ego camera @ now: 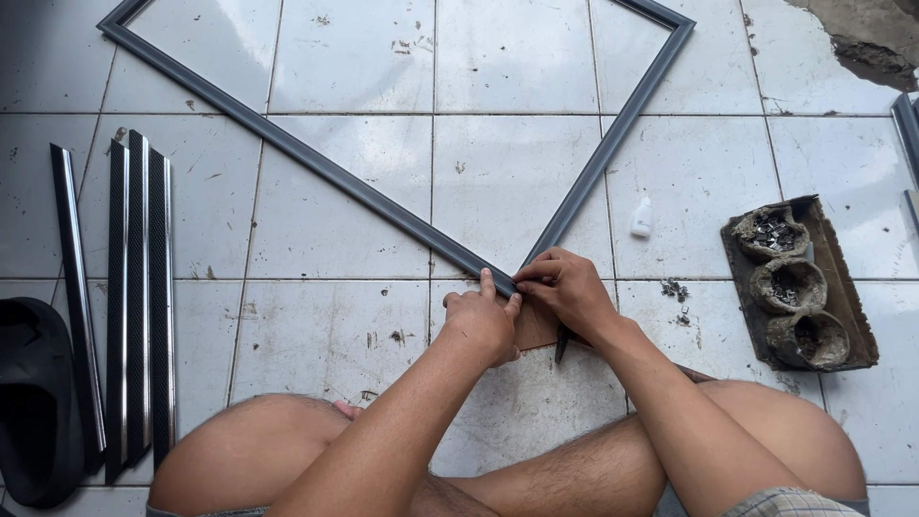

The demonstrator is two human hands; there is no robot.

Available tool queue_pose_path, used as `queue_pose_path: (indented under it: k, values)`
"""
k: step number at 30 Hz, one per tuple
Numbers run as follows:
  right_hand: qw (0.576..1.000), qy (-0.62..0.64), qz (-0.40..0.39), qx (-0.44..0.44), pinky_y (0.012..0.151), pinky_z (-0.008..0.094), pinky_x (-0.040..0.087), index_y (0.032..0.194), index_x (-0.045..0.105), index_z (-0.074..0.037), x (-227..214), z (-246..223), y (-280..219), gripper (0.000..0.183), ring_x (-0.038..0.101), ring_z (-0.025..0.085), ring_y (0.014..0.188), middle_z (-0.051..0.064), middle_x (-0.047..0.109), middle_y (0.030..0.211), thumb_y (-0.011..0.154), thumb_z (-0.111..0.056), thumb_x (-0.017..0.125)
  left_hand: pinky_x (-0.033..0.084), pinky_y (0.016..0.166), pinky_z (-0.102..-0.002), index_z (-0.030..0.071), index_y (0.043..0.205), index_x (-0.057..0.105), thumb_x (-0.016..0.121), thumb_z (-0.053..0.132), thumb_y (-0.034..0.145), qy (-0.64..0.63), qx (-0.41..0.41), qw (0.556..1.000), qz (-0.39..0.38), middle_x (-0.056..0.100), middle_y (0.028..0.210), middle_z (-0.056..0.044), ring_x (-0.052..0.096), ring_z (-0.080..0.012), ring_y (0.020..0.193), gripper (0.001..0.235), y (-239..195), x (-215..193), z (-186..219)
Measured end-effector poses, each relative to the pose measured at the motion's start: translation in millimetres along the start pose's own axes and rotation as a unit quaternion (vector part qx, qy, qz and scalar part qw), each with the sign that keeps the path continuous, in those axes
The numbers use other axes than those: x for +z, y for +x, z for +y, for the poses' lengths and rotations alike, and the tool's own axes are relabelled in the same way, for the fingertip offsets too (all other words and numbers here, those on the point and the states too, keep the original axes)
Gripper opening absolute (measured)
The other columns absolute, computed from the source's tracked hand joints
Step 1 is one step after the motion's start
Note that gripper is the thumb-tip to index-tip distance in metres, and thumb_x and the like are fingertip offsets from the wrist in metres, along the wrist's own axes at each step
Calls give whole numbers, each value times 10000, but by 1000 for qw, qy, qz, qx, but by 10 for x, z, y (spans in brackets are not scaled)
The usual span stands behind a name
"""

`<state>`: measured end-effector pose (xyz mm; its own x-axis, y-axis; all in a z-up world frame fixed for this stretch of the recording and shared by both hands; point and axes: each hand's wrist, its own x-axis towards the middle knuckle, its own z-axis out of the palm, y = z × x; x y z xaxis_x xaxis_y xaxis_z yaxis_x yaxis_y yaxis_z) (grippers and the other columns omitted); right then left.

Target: Assembling a metal frame by joining the corners using a hammer and a punch tool on a tiled floor.

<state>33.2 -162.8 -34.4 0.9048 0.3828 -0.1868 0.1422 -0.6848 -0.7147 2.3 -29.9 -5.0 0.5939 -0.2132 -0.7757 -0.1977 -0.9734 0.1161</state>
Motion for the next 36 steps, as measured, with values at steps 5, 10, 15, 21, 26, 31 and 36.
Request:
queue_pose_path:
  k: [5, 10, 15, 21, 26, 31, 36]
  values:
    - [1000, 2, 1, 3, 669, 293, 489, 855, 716, -203, 10, 36, 8, 144, 605, 198, 776, 58, 625, 812, 719, -164, 688, 365, 866, -549, 223, 1378, 265, 554, 412, 804, 1, -1, 1000, 4, 138, 1420, -263, 436, -411, 1145, 670, -11, -5, 6]
    - [1000, 14, 3, 17, 666, 283, 487, 882, 714, -198, 2, 25, 13, 151, 600, 192, 779, 60, 621, 803, 742, -157, 678, 364, 868, -550, 222, 1380, 265, 554, 411, 806, 0, -3, 1000, 4, 138, 1423, -257, 433, -407, 1151, 670, -7, 1, -5]
    - [1000, 17, -14, 16, 700, 297, 500, 867, 716, -189, -9, -20, 5, 148, 599, 221, 806, 74, 606, 797, 729, -151, 682, 370, 863, -550, 226, 1375, 273, 550, 418, 804, 0, 0, 1000, 10, 145, 1420, -257, 440, -405, 1144, 663, 37, 37, -12]
    - [1000, 14, -14, 14, 693, 307, 492, 863, 715, -195, -10, 1, 4, 141, 598, 225, 808, 77, 602, 796, 729, -164, 682, 362, 870, -549, 219, 1383, 258, 538, 422, 811, -2, 1, 1000, 0, 133, 1425, -256, 427, -408, 1156, 668, -11, 0, -7]
    - [1000, 17, -19, 17, 691, 303, 488, 867, 715, -194, -28, -15, 1, 137, 596, 213, 805, 74, 599, 790, 737, -168, 679, 372, 864, -540, 216, 1377, 272, 543, 418, 808, -4, 2, 1000, 7, 148, 1421, -258, 440, -404, 1147, 662, -13, 6, -10]
    - [999, 12, -17, 27, 679, 312, 478, 886, 715, -190, -49, -66, -2, 152, 599, 223, 789, 88, 617, 801, 738, -176, 682, 369, 872, -542, 217, 1379, 267, 545, 424, 805, 0, 1, 1000, 12, 143, 1421, -257, 435, -402, 1152, 670, -8, 9, -8]
    - [996, 10, 6, 85, 685, 295, 485, 1034, 647, -208, -142, -11, -19, 289, 595, 163, 755, 31, 634, 781, 746, -223, 671, 375, 875, -541, 211, 1377, 269, 547, 434, 800, 5, 6, 1000, 23, 154, 1419, -257, 429, -401, 1161, 678, -35, 24, -10]
